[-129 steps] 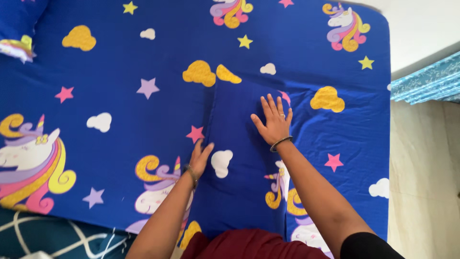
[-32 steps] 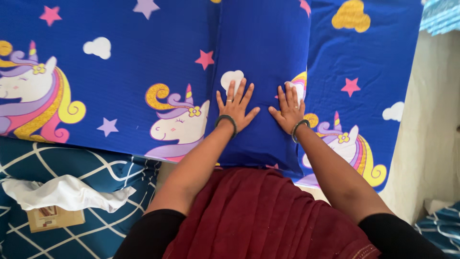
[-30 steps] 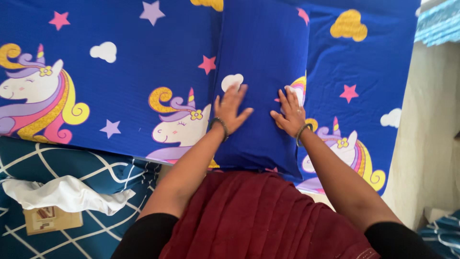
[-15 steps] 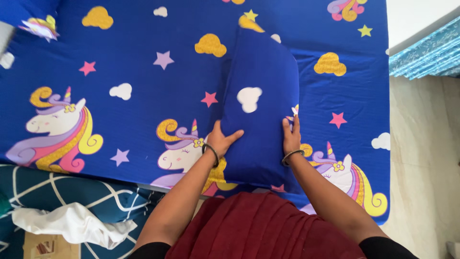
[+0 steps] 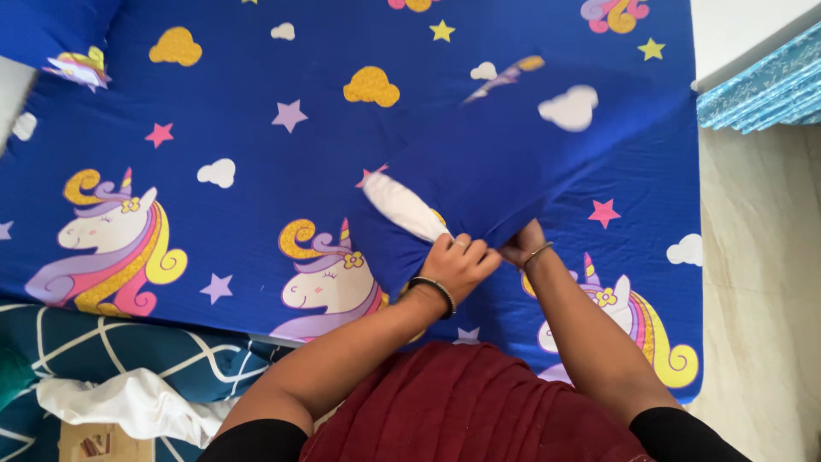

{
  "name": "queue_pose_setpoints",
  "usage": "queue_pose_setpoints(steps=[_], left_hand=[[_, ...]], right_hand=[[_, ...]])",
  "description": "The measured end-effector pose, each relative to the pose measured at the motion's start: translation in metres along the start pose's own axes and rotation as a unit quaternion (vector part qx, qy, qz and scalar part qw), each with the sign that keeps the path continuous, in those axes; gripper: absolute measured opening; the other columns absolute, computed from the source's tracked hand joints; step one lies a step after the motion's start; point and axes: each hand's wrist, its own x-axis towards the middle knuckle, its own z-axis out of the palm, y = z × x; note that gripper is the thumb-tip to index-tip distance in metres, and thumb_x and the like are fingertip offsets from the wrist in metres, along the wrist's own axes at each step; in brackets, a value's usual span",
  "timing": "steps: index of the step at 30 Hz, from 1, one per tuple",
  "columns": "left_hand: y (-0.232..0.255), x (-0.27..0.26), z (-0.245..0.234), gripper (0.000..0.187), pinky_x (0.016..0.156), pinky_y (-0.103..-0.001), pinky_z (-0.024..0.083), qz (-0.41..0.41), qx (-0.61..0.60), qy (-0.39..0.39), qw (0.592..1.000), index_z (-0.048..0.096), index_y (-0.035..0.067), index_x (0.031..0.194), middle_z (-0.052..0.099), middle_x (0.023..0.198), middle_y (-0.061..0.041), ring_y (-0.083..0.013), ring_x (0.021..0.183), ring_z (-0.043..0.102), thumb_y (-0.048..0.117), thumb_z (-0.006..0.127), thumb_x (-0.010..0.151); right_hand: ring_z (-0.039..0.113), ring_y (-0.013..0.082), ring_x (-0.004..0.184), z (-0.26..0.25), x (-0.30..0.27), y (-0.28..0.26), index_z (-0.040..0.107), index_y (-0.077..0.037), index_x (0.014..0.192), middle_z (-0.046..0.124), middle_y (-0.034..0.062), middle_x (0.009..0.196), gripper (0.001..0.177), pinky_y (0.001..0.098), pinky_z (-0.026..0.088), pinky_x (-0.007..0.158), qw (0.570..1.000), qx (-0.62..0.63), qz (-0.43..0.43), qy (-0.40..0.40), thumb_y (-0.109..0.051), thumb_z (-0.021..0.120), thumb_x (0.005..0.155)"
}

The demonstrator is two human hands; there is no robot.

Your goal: The person inserts a white pillow into a blue unicorn-patterned pillowcase on a bed. They align the pillow, roll it into the case, and smooth the fabric to fit the case fully. The finished pillow is placed on the bed.

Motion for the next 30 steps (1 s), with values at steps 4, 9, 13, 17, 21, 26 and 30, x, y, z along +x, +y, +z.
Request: queue_pose_setpoints(steps=[4,9,13,17,21,26,30], left_hand=[[-0.007,-0.063,0.052,0.028,0.079,-0.043,0.05,-0.002,-0.063,-0.112,0.992,0.068,0.025,0.11,0.066,0.103,-0.007,-0.026,0.097,0.064,0.021,0.064,0.083],[0.014,-0.096,0.075,0.03,0.089,-0.043,0.054,-0.132,-0.45,-0.384,0.795,0.072,0.023,0.112,0.073,0.107,-0.004,-0.0296,0.1,0.07,0.025,0.07,0.083],[-0.031,-0.089,0.069,0.023,0.085,-0.044,0.053,-0.42,-0.297,-0.037,0.857,0.07,0.012,0.108,0.071,0.096,-0.01,-0.0313,0.095,0.068,0.019,0.066,0.086],[-0.107,-0.077,0.076,0.042,0.09,-0.049,0.045,-0.477,-0.065,0.16,0.862,0.063,0.0,0.117,0.062,0.113,-0.021,-0.0417,0.105,0.059,0.023,0.072,0.083],[-0.144,-0.073,0.091,0.043,0.083,-0.046,0.052,-0.595,-0.2,0.071,0.775,0.062,0.003,0.107,0.063,0.104,-0.019,-0.0361,0.094,0.065,0.037,0.073,0.084],[-0.154,-0.074,0.093,0.056,0.084,-0.049,0.054,-0.647,-0.198,-0.118,0.727,0.065,0.004,0.104,0.073,0.097,-0.023,-0.0411,0.095,0.069,0.055,0.075,0.081],[-0.145,-0.074,0.09,0.051,0.089,-0.048,0.055,-0.642,-0.211,-0.211,0.706,0.07,0.006,0.103,0.074,0.102,-0.024,-0.0405,0.1,0.071,0.05,0.074,0.077]], right_hand=[[0.058,0.0388,0.124,-0.047,-0.034,0.013,0.06,-0.008,0.128,0.064,0.017,0.126,0.042,0.0622,0.045,0.105,0.956,0.145,0.049,0.249,-0.035,0.041,0.101],[0.058,0.0244,0.116,-0.105,-0.053,0.01,0.058,-0.01,0.116,0.058,0.0079,0.111,0.026,0.0516,0.045,0.1,0.859,-0.049,-0.122,0.494,-0.028,0.052,0.097],[0.067,0.029,0.112,-0.064,-0.049,-0.025,0.057,-0.002,0.134,0.063,0.0154,0.125,0.047,0.0399,0.055,0.099,0.656,-0.344,-0.512,0.434,-0.002,0.061,0.087],[0.055,0.036,0.134,0.038,-0.041,-0.037,0.058,-0.003,0.14,0.06,0.0188,0.14,0.047,0.0464,0.04,0.116,0.544,-0.586,-0.56,0.22,-0.015,0.069,0.096],[0.029,0.038,0.153,0.135,-0.006,-0.022,0.043,-0.018,0.157,0.038,0.0122,0.164,0.068,0.0593,0.021,0.121,0.413,-0.795,-0.443,0.039,-0.05,0.057,0.099],[0.007,0.0323,0.157,0.159,0.012,0.031,0.029,-0.031,0.16,0.02,0.002,0.17,0.073,0.0705,-0.001,0.116,0.336,-0.912,-0.232,-0.028,-0.064,0.04,0.096],[0.006,0.0311,0.157,0.114,-0.02,0.07,0.027,-0.029,0.161,0.018,0.0029,0.17,0.074,0.0695,-0.008,0.116,0.284,-0.923,-0.259,-0.001,-0.065,0.036,0.097]])
